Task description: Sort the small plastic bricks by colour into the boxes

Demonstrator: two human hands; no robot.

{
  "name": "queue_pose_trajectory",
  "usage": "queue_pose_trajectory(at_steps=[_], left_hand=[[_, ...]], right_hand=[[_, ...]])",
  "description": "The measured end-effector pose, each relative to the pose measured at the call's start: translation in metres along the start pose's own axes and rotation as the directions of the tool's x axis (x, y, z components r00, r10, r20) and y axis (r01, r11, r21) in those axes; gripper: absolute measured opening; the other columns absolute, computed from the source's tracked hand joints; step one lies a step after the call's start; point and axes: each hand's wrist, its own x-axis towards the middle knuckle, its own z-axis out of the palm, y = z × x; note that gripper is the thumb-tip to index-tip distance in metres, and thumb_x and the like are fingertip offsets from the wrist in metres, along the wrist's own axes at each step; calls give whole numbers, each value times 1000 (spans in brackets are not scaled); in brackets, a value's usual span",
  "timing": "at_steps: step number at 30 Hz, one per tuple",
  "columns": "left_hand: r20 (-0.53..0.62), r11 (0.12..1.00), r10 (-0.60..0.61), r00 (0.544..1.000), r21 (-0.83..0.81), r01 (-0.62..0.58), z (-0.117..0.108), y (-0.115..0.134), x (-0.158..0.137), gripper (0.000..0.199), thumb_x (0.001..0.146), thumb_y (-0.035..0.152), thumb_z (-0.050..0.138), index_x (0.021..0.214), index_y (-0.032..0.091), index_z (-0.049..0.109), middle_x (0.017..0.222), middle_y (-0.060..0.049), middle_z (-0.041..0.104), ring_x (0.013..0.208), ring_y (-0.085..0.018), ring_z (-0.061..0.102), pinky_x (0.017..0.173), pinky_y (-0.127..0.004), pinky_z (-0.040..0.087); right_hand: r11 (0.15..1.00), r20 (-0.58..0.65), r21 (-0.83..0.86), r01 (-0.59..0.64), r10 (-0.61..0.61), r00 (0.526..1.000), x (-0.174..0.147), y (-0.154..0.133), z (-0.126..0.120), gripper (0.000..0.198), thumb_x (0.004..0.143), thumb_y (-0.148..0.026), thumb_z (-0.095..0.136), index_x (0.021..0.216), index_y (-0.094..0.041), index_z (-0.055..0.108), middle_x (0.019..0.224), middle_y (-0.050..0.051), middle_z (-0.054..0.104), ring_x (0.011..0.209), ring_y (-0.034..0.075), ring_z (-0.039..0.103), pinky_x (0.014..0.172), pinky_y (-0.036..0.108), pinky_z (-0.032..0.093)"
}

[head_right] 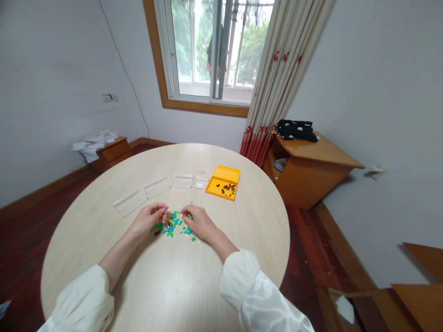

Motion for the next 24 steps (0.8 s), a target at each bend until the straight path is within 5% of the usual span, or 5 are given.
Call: queue_pose_trajectory(at_steps=[11, 18, 21, 24], left_hand=[[0, 998, -60, 998, 4, 60, -2, -6, 5, 12, 52, 20, 40, 61, 18, 48, 41, 9, 30, 37, -6, 25, 41, -20, 18], [-88, 938, 75, 993, 345, -40, -5, -6, 7, 17, 59, 21, 36, 57, 18, 52, 47, 1, 47, 45, -12, 43, 45, -23, 31], [-75, 877, 159, 984, 469, -106, -5, -7, 7, 21, 64, 22, 39, 63, 17, 59, 56, -2, 58, 55, -15, 52, 54, -25, 39], [-55, 804, 198, 979, 580, -130, -5, -8, 6, 24, 68, 25, 43, 72, 14, 65, 63, -4, 63, 59, -16, 55, 58, -27, 41]], right_hand=[[955, -89, 286, -80, 110, 990, 3, 5, 0, 12, 71, -18, 56, 80, -17, 63, 81, 2, 66, 76, 12, 61, 77, 29, 49], [950, -189, 291, -117, 177, 966, 9, 17, -5, 11, 70, -22, 57, 76, -16, 65, 77, 3, 67, 73, 14, 61, 72, 29, 50], [932, -354, 338, -132, 256, 900, 15, 31, -20, 14, 67, -25, 61, 75, -15, 65, 75, 4, 67, 71, 15, 62, 71, 30, 52], [915, -566, 377, -145, 351, 746, 18, 49, -41, 18, 64, -28, 63, 76, -14, 64, 79, 7, 68, 74, 17, 64, 72, 32, 53]])
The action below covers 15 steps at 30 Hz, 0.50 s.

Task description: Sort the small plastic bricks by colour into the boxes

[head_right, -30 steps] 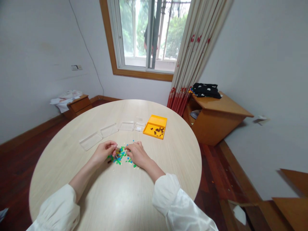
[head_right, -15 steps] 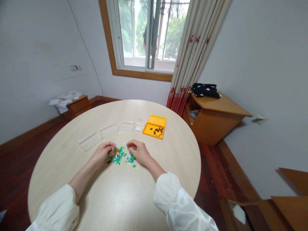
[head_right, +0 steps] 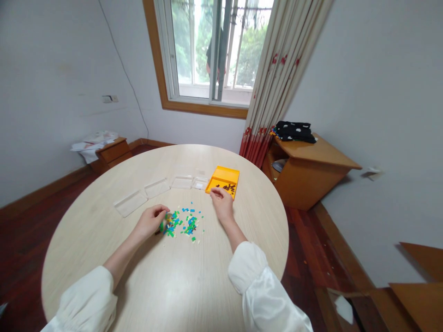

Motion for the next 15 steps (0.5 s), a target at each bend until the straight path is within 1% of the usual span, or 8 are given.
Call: queue_pose_trajectory(at_steps=[2, 3, 6, 8, 10, 15], left_hand=[[-2, 997, 20, 1000, 75, -20, 1, 0, -2, 25, 70, 26, 46, 77, 13, 67, 69, -6, 66, 62, -17, 56, 61, -27, 42], [-2, 994, 36, 999, 106, -36, 1, -1, -3, 26, 71, 27, 47, 78, 13, 68, 73, -7, 67, 64, -17, 57, 62, -28, 43], [17, 977, 97, 995, 188, -99, 1, -1, -5, 25, 74, 26, 48, 80, 13, 69, 82, -9, 67, 73, -19, 59, 70, -29, 44], [42, 964, 121, 992, 235, -127, 1, -1, -5, 25, 76, 24, 48, 79, 13, 69, 84, -10, 67, 78, -20, 60, 74, -29, 43], [75, 954, 120, 990, 266, -136, 0, 0, -5, 24, 77, 22, 47, 80, 13, 69, 84, -11, 68, 80, -20, 61, 76, -28, 43], [167, 960, 104, 980, 240, -143, 1, -2, -5, 21, 76, 17, 48, 81, 14, 68, 78, -8, 69, 75, -19, 62, 72, -27, 43]], right_hand=[[998, -123, 36, -51, 56, 991, 12, 5, -13, 26, 67, -30, 61, 85, -13, 64, 86, 10, 68, 76, 18, 65, 67, 33, 55], [996, -163, 60, -65, 74, 984, 16, 7, -18, 28, 70, -31, 58, 90, -12, 64, 91, 11, 68, 78, 19, 66, 68, 33, 56], [992, -212, 79, -94, 109, 971, 23, 12, -29, 32, 76, -28, 51, 100, -10, 63, 105, 14, 64, 89, 20, 66, 75, 35, 56], [994, -196, 39, -106, 111, 974, 23, 15, -31, 34, 78, -26, 50, 105, -10, 63, 109, 15, 63, 94, 20, 65, 79, 35, 55], [995, -150, -21, -94, 90, 985, 22, 17, -29, 36, 79, -26, 50, 109, -11, 62, 110, 15, 64, 96, 21, 65, 81, 36, 54], [992, -48, -120, -27, 21, 999, 17, 22, -22, 39, 82, -26, 46, 116, -12, 59, 114, 15, 63, 100, 22, 64, 81, 37, 55]])
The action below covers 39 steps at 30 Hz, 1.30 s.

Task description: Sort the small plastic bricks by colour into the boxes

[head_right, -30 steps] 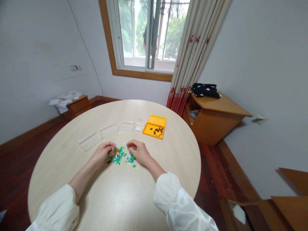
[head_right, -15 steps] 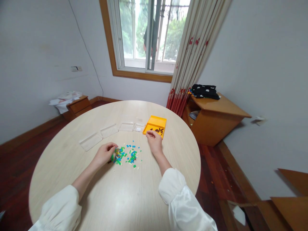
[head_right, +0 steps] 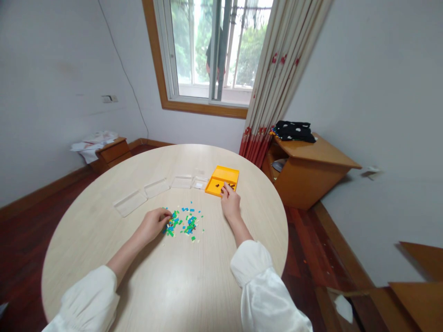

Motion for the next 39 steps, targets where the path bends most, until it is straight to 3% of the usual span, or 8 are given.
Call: queue_pose_trajectory(at_steps=[7, 17, 28, 32, 36, 39], left_hand=[[39, 998, 49, 998, -39, -48, 4, -6, 1, 21, 75, 14, 47, 79, 15, 67, 71, -6, 67, 68, -17, 60, 67, -25, 42], [66, 991, 84, 994, 97, -90, -2, 0, -1, 26, 73, 10, 44, 81, 15, 69, 78, -8, 67, 72, -18, 59, 69, -26, 41], [24, 993, 9, 1000, 119, -12, -1, -1, -1, 16, 70, 11, 49, 69, 13, 64, 74, -8, 62, 71, -18, 57, 68, -26, 40], [-24, 993, 13, 1000, 121, -10, 0, 0, -3, 16, 71, 11, 46, 68, 14, 62, 76, -8, 60, 72, -18, 55, 69, -27, 41], [-119, 1000, 13, 993, 12, -11, -1, 5, -2, 14, 71, 13, 47, 67, 15, 60, 74, -6, 59, 74, -18, 55, 70, -28, 41], [-108, 968, -87, 990, -242, 58, -4, 11, 0, 11, 70, 23, 51, 68, 15, 59, 63, -1, 57, 60, -14, 51, 60, -26, 40]], right_hand=[[1000, 27, 7, 26, -26, 999, -3, 1, 2, 38, 82, -22, 44, 116, -13, 59, 118, 15, 61, 102, 22, 63, 78, 37, 56], [997, 80, 30, 67, -69, 994, -7, 3, 8, 35, 82, -20, 44, 113, -16, 61, 108, 12, 66, 97, 20, 65, 74, 34, 58], [998, 133, 26, 63, -66, 989, -14, -2, 13, 36, 81, -22, 44, 112, -14, 61, 105, 13, 67, 89, 20, 67, 76, 38, 56], [991, 175, -4, 133, -130, 976, -21, -9, 18, 34, 81, -20, 44, 109, -15, 63, 96, 11, 69, 83, 18, 67, 77, 37, 56], [973, 239, -20, 228, -217, 946, -34, -21, 25, 33, 81, -20, 43, 105, -14, 64, 90, 10, 69, 81, 17, 66, 75, 36, 55], [956, 327, -6, 292, -274, 904, -48, -34, 31, 30, 82, -21, 45, 102, -14, 65, 89, 10, 69, 78, 17, 66, 73, 33, 56]])
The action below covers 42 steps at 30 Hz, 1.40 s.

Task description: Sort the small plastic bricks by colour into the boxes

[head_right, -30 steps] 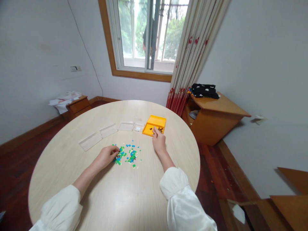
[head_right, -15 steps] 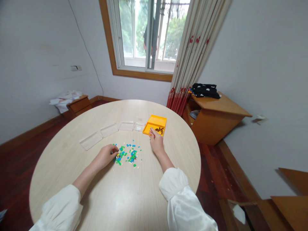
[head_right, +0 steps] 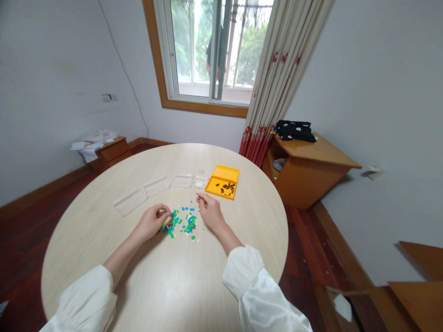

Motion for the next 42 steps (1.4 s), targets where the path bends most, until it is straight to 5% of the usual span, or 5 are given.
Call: queue_pose_trajectory(at_steps=[7, 28, 34, 37, 42], left_hand=[[247, 781, -134, 960, -570, 256, 1, 12, -3, 33, 56, 42, 68, 70, 14, 55, 54, 4, 51, 46, -7, 42, 46, -19, 27], [310, 664, -195, 931, -657, 358, 5, 18, -9, 30, 53, 30, 76, 70, 11, 60, 54, 2, 56, 44, -5, 44, 44, -18, 30], [349, 405, -275, 896, -803, 437, 6, 10, -4, 10, 65, 2, 58, 72, 7, 61, 69, -6, 63, 53, -7, 55, 57, -20, 49], [363, 343, -327, 872, -814, 468, 6, 7, -2, 18, 65, -7, 52, 72, 6, 62, 74, -10, 65, 67, -12, 64, 75, -25, 54], [399, 306, -310, 863, -818, 487, 4, 8, -5, 21, 70, -10, 46, 81, 4, 59, 84, -17, 67, 82, -19, 67, 84, -29, 54]], right_hand=[[981, 221, -23, 192, -183, 958, -17, -31, 19, 22, 79, -23, 57, 98, -17, 67, 87, 7, 70, 73, 14, 65, 72, 28, 54], [979, 264, -16, 205, -194, 945, -23, -32, 22, 14, 78, -22, 57, 85, -18, 69, 75, 4, 70, 66, 13, 64, 65, 24, 51], [1000, -10, 27, 7, -7, 1000, -3, -9, 6, 15, 75, -28, 58, 80, -17, 67, 75, 5, 69, 67, 15, 64, 66, 27, 54], [986, -259, 71, -148, 162, 952, 12, 13, -13, 22, 72, -35, 59, 79, -15, 66, 73, 5, 68, 64, 15, 63, 64, 28, 54], [943, -393, 168, -287, 331, 858, 24, 37, -36, 43, 74, -39, 53, 104, -11, 62, 77, 7, 67, 63, 15, 63, 50, 24, 51]])
